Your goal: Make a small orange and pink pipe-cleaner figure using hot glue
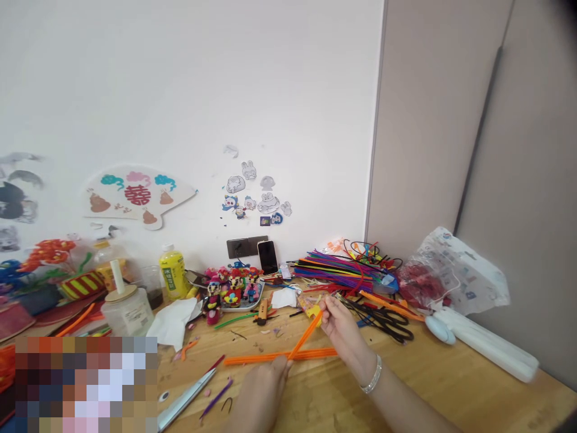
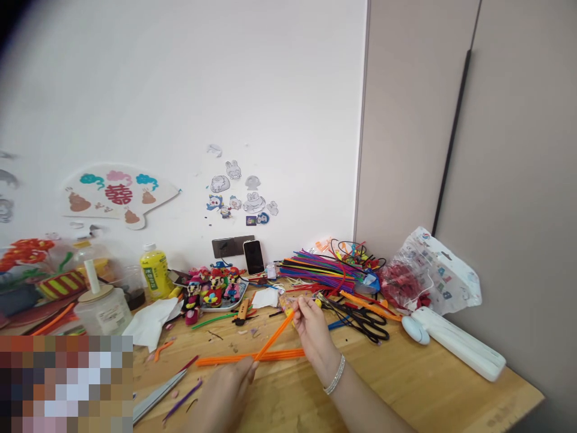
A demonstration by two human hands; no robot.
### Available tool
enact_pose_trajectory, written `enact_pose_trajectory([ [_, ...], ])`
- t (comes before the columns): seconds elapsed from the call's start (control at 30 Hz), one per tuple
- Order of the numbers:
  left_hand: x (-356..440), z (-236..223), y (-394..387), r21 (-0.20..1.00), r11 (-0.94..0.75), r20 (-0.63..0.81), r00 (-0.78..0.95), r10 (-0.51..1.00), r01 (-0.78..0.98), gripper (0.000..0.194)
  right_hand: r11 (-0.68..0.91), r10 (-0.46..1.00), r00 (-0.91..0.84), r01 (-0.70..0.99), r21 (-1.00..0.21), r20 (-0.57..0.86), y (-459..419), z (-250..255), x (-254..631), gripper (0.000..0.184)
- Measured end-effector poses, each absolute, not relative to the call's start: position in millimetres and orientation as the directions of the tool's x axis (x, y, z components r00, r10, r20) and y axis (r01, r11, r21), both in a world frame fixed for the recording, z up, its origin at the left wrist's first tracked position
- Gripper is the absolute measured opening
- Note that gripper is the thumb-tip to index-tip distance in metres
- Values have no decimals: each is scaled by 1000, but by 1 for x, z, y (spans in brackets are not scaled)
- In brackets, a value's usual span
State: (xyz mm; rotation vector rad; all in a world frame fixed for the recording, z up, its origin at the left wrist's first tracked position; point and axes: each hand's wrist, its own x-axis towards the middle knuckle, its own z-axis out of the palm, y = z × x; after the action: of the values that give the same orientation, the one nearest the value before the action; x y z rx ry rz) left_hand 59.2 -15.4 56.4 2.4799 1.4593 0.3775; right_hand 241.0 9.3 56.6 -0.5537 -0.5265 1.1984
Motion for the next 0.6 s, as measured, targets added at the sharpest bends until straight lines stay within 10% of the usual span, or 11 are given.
enact_pose_trajectory([
  [0.27,54,51,-15,72,-532,298,491,818,843,34,283,943,332,-771,-570,19,21,45,252,18],
  [0.6,52,43,-12,61,-590,465,500,731,805,19,270,938,346,-780,-564,-29,21,42,249,17],
])
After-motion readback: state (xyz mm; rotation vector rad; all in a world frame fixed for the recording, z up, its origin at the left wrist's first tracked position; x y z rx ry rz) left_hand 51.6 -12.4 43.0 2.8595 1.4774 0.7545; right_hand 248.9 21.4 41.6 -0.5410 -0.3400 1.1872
